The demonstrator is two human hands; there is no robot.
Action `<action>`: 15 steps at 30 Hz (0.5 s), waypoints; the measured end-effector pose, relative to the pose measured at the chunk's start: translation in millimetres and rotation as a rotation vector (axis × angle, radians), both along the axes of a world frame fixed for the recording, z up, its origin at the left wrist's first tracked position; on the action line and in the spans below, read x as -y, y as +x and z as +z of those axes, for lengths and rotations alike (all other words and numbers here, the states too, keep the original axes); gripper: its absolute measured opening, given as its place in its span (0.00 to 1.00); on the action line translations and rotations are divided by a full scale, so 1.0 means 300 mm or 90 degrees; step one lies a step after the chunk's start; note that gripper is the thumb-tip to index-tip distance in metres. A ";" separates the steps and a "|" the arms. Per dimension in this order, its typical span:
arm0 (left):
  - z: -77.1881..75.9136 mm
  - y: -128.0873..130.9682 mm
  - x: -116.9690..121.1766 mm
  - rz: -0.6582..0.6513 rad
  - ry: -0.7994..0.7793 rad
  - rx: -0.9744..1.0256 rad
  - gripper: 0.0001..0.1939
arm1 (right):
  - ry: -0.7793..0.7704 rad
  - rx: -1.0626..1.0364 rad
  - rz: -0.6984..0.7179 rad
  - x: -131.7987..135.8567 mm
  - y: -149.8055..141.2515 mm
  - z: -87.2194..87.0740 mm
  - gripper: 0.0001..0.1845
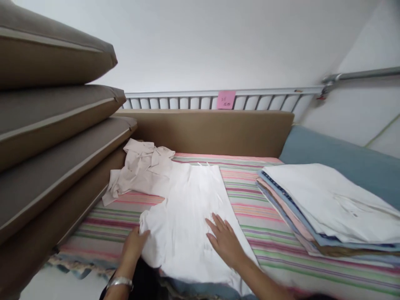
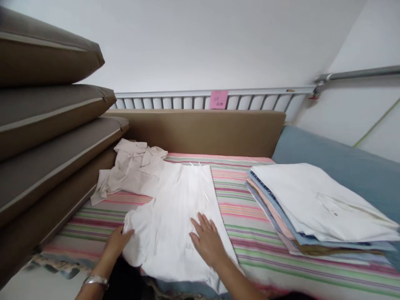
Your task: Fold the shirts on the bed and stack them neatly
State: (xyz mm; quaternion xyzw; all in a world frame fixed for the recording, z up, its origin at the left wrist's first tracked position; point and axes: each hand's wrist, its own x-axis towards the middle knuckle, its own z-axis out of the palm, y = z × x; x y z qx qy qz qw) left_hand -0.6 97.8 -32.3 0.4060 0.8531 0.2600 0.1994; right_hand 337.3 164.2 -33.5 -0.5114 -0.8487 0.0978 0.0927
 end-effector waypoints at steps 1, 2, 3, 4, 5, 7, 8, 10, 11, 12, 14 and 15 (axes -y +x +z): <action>0.008 0.014 -0.009 -0.010 0.037 0.021 0.17 | -0.010 0.000 -0.004 0.010 0.000 -0.006 0.28; 0.020 0.028 -0.017 -0.019 0.086 0.047 0.16 | -0.022 -0.002 -0.007 0.012 0.001 -0.006 0.28; 0.036 0.044 -0.025 -0.025 0.143 0.074 0.16 | -0.039 -0.006 -0.009 0.008 0.002 0.000 0.28; 0.056 0.063 -0.033 -0.031 0.200 0.099 0.16 | -0.061 -0.014 -0.009 -0.001 0.004 0.012 0.28; 0.080 0.086 -0.041 -0.040 0.250 0.123 0.16 | -0.086 -0.025 -0.008 -0.014 0.006 0.030 0.29; 0.132 0.144 -0.058 -0.079 0.314 0.158 0.16 | -0.130 -0.065 -0.026 -0.053 0.003 0.077 0.29; 0.157 0.178 -0.067 -0.106 0.331 0.171 0.15 | -0.144 -0.098 -0.044 -0.077 -0.003 0.105 0.28; 0.199 0.249 -0.087 -0.161 0.345 0.191 0.15 | -0.168 -0.185 -0.094 -0.138 -0.028 0.163 0.26; 0.213 0.285 -0.097 -0.185 0.337 0.196 0.15 | -0.182 -0.226 -0.117 -0.174 -0.049 0.191 0.24; 0.221 0.318 -0.107 -0.205 0.320 0.196 0.15 | -0.199 -0.257 -0.135 -0.212 -0.076 0.217 0.22; 0.217 0.376 -0.127 -0.237 0.270 0.187 0.15 | -0.233 -0.281 -0.153 -0.296 -0.148 0.258 0.19; 0.206 0.400 -0.138 -0.258 0.245 0.183 0.15 | -0.244 -0.276 -0.155 -0.340 -0.192 0.270 0.17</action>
